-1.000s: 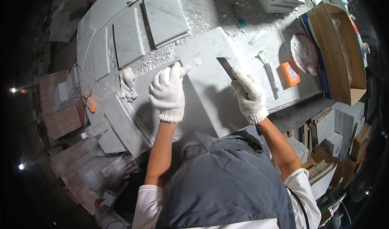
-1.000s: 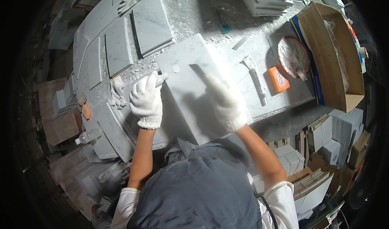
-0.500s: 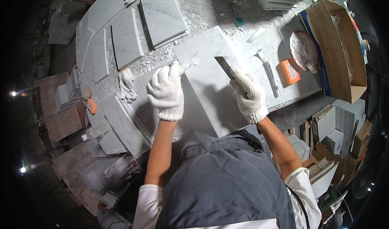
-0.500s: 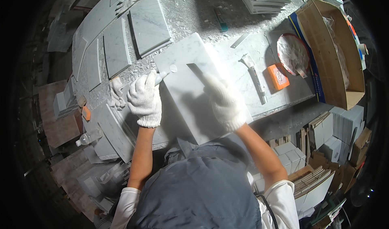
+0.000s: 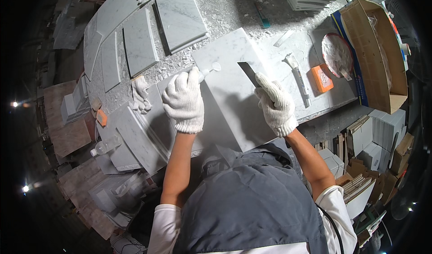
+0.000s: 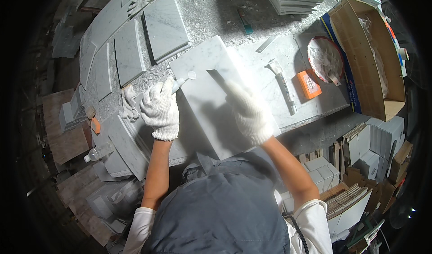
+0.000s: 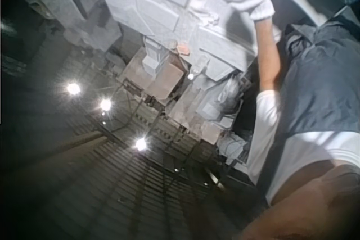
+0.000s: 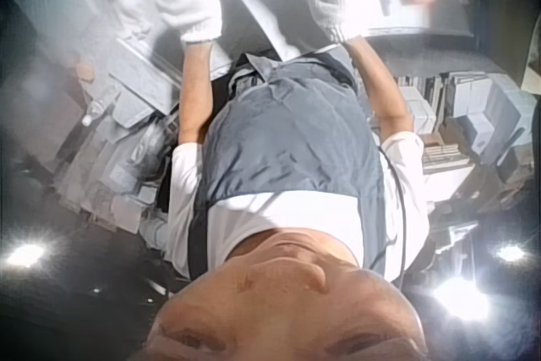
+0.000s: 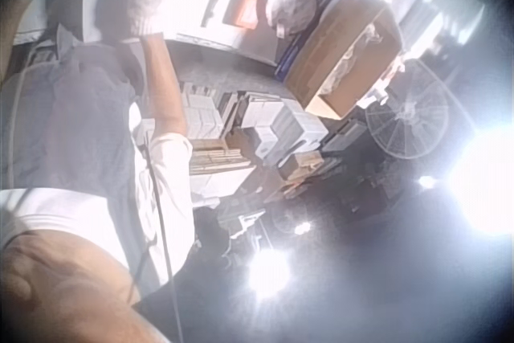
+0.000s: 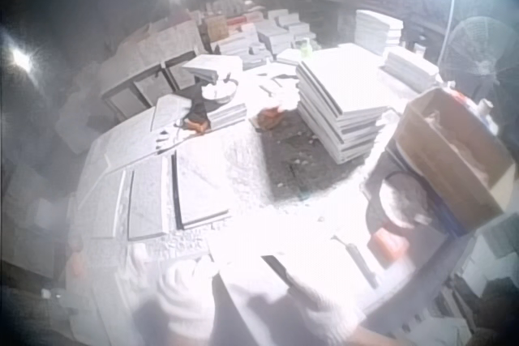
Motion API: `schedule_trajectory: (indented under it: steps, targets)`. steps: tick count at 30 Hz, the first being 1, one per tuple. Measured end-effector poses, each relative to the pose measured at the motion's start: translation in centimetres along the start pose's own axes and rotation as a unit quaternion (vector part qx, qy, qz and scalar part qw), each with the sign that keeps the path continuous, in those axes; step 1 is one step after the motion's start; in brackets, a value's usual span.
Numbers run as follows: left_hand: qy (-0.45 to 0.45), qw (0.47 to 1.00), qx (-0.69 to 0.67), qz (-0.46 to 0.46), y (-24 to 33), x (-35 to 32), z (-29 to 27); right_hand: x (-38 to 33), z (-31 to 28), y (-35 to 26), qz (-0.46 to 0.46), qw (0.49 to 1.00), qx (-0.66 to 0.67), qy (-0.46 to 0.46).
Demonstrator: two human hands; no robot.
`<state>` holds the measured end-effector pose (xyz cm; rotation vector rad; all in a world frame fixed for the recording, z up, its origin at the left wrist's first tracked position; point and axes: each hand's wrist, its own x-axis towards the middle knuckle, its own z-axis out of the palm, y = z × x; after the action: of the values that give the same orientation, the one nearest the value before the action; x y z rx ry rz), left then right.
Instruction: The person uses a metal scraper to remove residue from the edges of white stone tiles, then wipes the surface with a cloth. The person stacks the finished tiles on the table.
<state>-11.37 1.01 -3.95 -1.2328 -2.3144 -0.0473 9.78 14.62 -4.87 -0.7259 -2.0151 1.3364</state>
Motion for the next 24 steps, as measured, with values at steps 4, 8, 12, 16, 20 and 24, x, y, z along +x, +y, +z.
schedule_trajectory:
  steps: [4, 8, 12, 16, 20, 24]
  targets:
    - [0.016, 1.000, -0.001, 0.000, 0.12, 0.15, -0.05, 0.08, 0.03, 0.11, -0.008, 1.000, 0.008, 0.003]
    - [0.025, 1.000, 0.001, 0.002, 0.25, 0.38, -0.23, 0.08, -0.04, 0.12, -0.006, 1.000, 0.011, -0.001]
    - [0.029, 1.000, 0.006, 0.003, 0.33, 0.54, -0.40, 0.02, -0.03, 0.11, -0.002, 1.000, 0.006, -0.003]
    - [0.022, 1.000, 0.018, -0.001, 0.36, 0.34, -0.39, 0.01, -0.01, 0.18, -0.002, 1.000, 0.009, -0.005]
    - [0.016, 1.000, 0.016, -0.009, 0.26, -0.01, -0.05, 0.02, -0.11, 0.23, -0.011, 1.000, 0.001, -0.006]
    - [-0.022, 0.999, -0.019, -0.034, 0.07, -0.10, 0.27, -0.35, -0.11, 0.40, 0.013, 1.000, 0.009, -0.011]
